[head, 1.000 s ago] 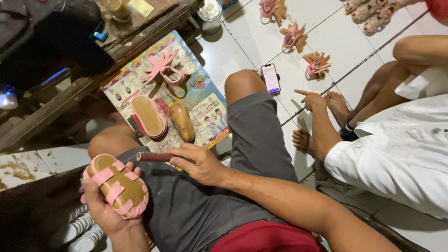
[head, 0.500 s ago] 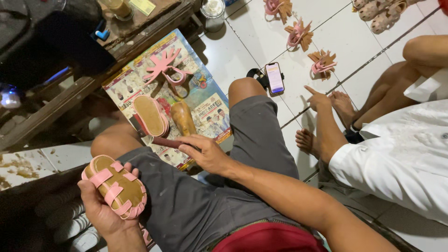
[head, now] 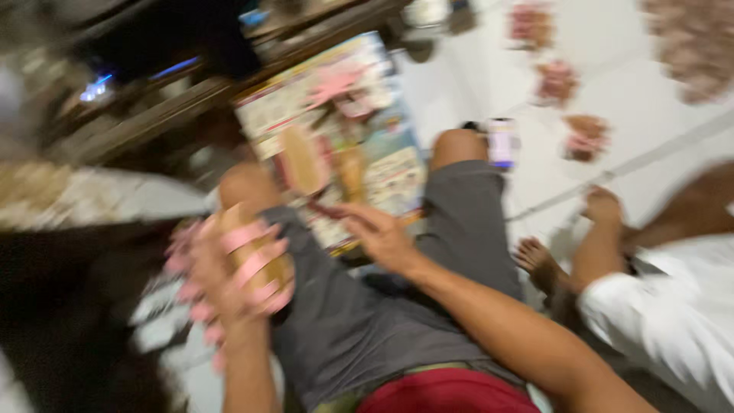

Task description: The person sits on the floor assembling a pink sandal: they hold a wooden shoe last with a sole on it, position the pink strap upper over the last, and use a cylindrical hand tool to press and seat the straps onto the sole. They then work the sandal by hand, pressing and adjusting the straps, and set finished sandals aside with others on the floor.

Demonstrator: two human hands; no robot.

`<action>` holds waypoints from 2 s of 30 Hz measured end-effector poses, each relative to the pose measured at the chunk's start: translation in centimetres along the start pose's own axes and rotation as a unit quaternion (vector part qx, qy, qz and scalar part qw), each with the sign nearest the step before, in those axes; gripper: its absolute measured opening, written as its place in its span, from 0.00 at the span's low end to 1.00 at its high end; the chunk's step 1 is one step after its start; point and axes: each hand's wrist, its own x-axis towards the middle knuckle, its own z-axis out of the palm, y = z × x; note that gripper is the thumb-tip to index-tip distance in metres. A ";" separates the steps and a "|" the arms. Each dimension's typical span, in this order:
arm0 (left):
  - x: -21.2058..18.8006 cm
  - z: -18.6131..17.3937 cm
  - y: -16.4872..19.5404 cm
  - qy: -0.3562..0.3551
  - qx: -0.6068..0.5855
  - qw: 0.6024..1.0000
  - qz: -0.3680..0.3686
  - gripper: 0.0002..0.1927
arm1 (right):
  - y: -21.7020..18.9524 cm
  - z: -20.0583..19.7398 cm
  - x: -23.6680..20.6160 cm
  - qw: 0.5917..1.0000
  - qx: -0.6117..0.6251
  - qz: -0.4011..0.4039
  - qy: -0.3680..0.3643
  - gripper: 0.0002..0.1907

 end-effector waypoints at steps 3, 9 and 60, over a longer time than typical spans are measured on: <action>0.1 0.8 -1.3 0.017 -0.030 0.999 0.012 0.24 | 0.3 -0.4 0.0 0.999 0.009 0.025 -0.037 0.18; -0.4 1.9 -1.5 0.045 -0.088 0.995 0.019 0.24 | -1.4 0.6 0.0 0.997 0.001 0.027 -0.068 0.18; 0.3 1.6 -1.7 0.026 -0.034 0.999 0.008 0.22 | -4.4 -0.2 3.1 0.955 -0.142 -0.206 -0.161 0.20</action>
